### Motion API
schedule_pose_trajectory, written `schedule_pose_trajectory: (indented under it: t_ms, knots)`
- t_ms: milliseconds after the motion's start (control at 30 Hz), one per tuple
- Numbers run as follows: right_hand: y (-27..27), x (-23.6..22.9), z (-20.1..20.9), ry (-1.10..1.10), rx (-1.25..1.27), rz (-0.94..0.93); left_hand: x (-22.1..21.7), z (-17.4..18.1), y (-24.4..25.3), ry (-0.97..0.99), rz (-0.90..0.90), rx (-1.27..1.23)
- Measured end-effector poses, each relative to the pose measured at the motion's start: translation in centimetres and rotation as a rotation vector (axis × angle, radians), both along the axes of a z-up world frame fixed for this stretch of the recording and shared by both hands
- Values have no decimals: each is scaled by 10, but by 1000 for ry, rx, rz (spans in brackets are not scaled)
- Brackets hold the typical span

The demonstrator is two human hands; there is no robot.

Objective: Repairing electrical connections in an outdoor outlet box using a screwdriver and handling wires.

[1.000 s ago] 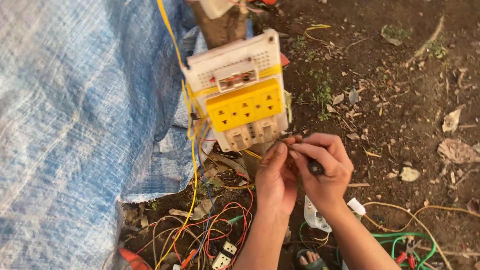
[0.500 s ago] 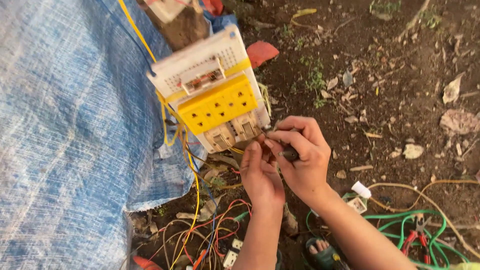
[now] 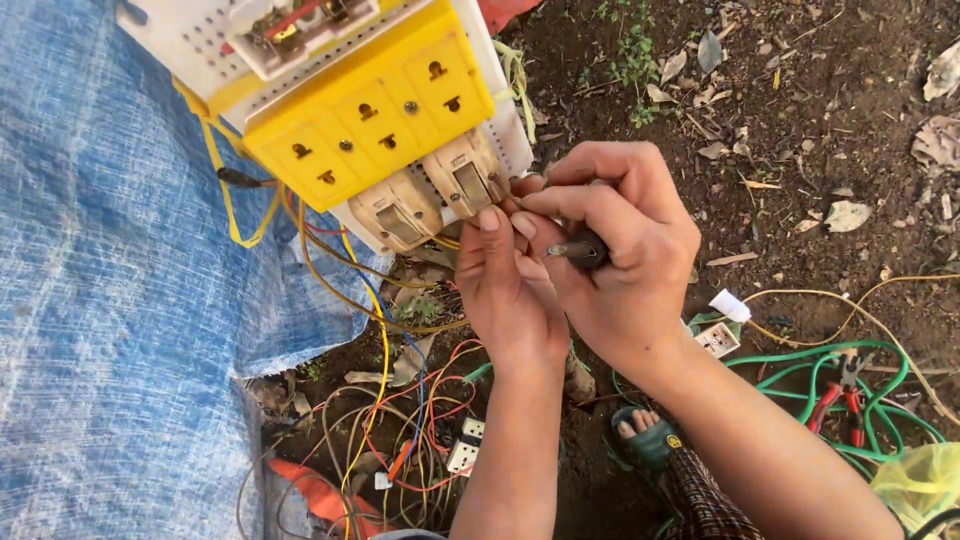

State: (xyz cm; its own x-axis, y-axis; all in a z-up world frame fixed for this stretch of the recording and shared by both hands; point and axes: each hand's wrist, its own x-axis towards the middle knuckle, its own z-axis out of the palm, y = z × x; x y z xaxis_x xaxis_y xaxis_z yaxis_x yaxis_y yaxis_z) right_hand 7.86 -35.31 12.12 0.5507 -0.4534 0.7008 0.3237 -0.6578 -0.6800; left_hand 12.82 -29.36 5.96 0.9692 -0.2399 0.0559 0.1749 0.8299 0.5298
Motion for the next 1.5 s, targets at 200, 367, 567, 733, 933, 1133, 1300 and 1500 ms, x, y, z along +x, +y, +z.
schedule_pose_trajectory:
  t_ms: [200,367,567,733,933,1133,1300,1500]
  knots:
    - [2,3,10,5,-37,-3,-2,5,-3,19,59,80]
    - [1,7,15,34,-106,-17,-1,5,-2,37,31,66]
    - [0,7,18,96,-117,-34,2,-5,-2,88,70,142]
    - [-1,16,15,130,-110,-18,3,-9,-2,88,67,162]
    - [-13,26,10,211,-17,-4,2,-7,0,51,56,233]
    - [-22,29,25,487,504,233,-1,-4,-2,42,48,245]
    - [-19,4,32,605,332,166,-1,-1,-4,145,36,209]
    - [-15,-42,32,680,134,4,-3,16,-1,116,66,336]
